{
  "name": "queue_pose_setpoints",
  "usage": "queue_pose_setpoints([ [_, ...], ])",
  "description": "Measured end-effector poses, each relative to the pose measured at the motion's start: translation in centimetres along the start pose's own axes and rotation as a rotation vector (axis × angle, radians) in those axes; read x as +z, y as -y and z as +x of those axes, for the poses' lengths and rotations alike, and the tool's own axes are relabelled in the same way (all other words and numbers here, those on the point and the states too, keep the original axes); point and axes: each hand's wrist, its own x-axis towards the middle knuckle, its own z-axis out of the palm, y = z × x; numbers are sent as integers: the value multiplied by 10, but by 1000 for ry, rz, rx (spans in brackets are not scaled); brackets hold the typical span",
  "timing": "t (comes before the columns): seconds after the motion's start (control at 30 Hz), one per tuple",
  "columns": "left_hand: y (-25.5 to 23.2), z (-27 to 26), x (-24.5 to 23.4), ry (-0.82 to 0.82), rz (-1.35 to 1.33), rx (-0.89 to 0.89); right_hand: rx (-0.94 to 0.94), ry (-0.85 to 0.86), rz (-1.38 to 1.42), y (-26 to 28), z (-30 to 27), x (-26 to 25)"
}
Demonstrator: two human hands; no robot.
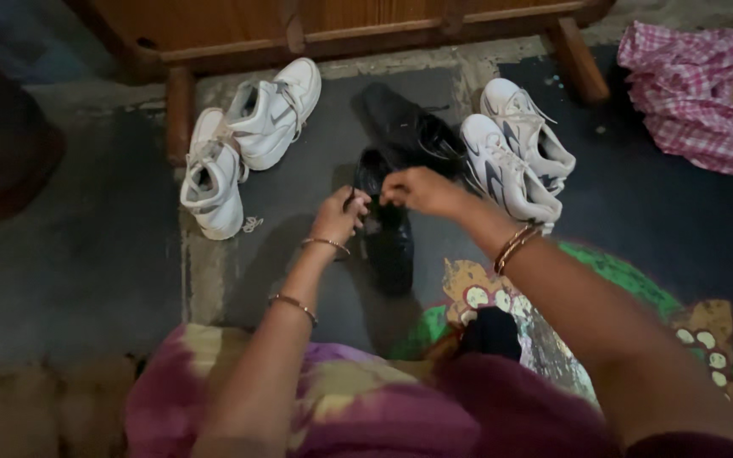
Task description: The person removes the laces from a black shoe, then re-laces it by threading the laces through the eyelets and tying a knot. The person works on one shoe at a time while sitting on the floor.
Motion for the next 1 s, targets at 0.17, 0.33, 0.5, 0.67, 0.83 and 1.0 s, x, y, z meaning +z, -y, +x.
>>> queue_pose_setpoints([
  [0.17,-1,-5,19,90,-278,76,-142,-202,-81,6,-20,26],
  [0.33,0,-4,40,140,-262,-9,41,-352,143,3,-40,50],
  [0.5,14,5,30,106,-95,-49,65,-422,692,-19,-57,56],
  [0.67,36,7,-2,-91,-29,-15,287,-636,730,-42,-87,34],
  [0.83,48,7,-28,-137,-191,-100,210,-629,994,-26,-102,21],
  [1.0,11,-12,-37,84,553,190,102,-497,838,4,-95,15],
])
